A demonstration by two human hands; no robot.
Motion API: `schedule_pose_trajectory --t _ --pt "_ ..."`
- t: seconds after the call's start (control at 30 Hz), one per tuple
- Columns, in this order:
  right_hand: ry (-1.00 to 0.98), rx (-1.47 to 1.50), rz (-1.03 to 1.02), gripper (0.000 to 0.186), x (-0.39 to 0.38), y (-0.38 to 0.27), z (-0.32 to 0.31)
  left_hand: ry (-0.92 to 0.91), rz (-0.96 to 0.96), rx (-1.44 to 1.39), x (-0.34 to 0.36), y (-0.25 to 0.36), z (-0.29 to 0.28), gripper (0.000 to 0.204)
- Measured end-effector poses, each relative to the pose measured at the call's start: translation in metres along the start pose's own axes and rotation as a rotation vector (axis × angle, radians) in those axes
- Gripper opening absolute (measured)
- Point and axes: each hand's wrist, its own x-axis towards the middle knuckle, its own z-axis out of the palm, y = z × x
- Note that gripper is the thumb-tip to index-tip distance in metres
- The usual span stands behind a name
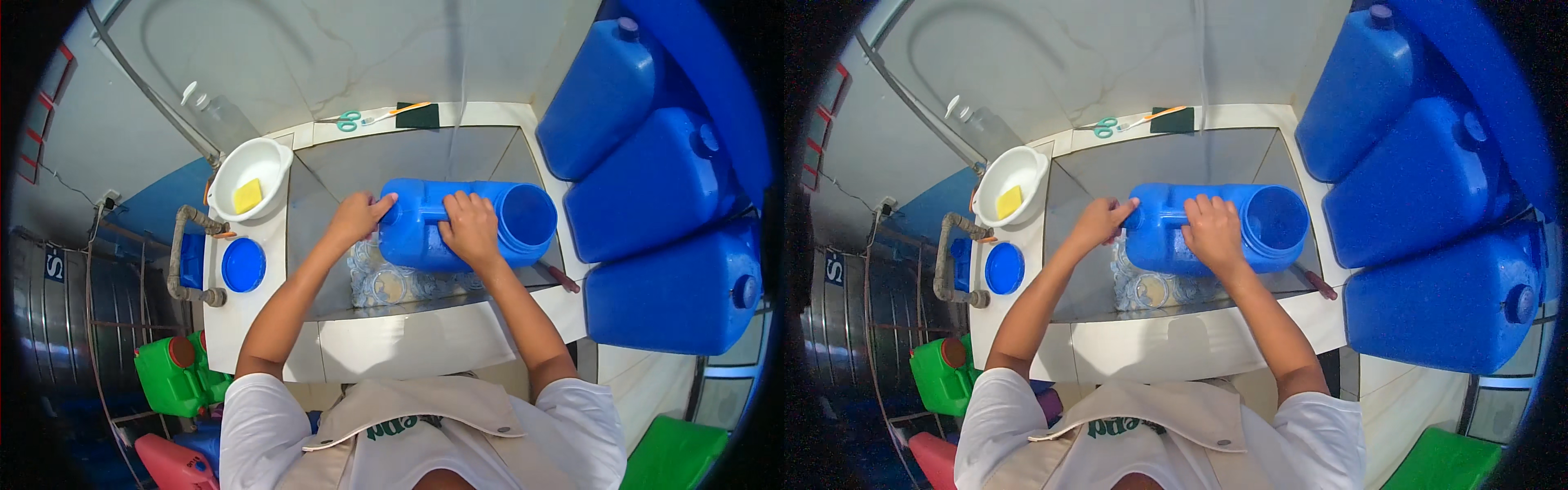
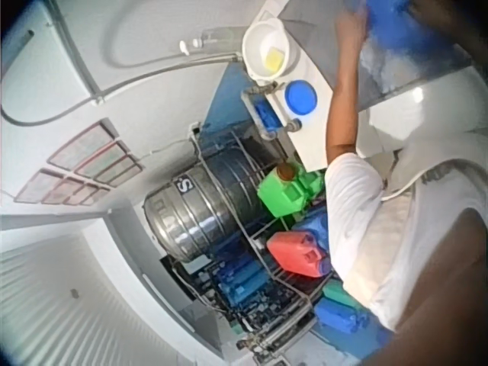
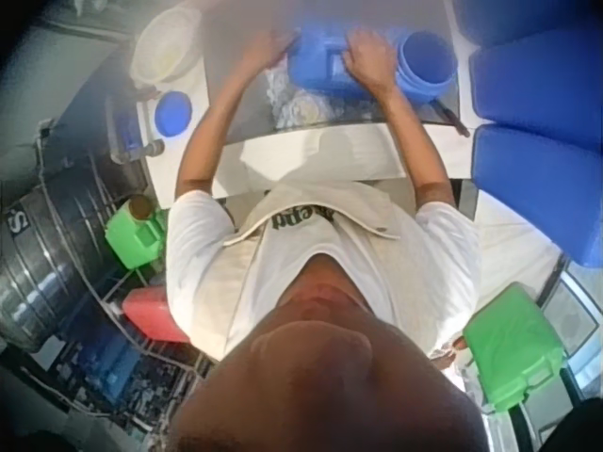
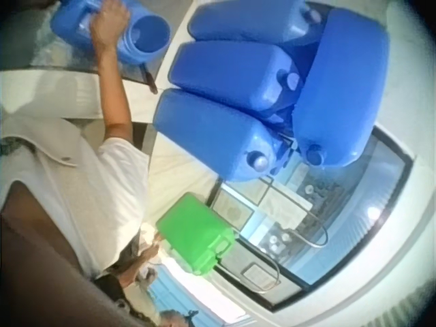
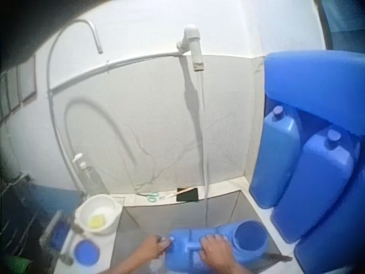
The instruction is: The person cleans blue plastic water containers by scrubbing the outside with a sponge and rinsing the inside with water at a sink.
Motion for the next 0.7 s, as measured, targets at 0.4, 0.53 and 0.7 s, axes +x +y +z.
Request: schedule_pose_trajectory --t 0.4,0.53,0.7 --pt "0.0 -0.04 -0.082 0.025 0.007 -0.01 0.004 0.2 0.877 0.41 -0.031 -0.015 0.006 0.046" --pt "-0.013 -0.043 -0.089 0.026 0.008 -0.011 0.002 0.363 0.637 0.16 -0.034 0.003 0.002 0.033" --pt "-0.01 -0.018 -0.107 0.023 0.006 -0.015 0.0 0.02 0.671 0.363 -0.034 -0.008 -0.013 0.032"
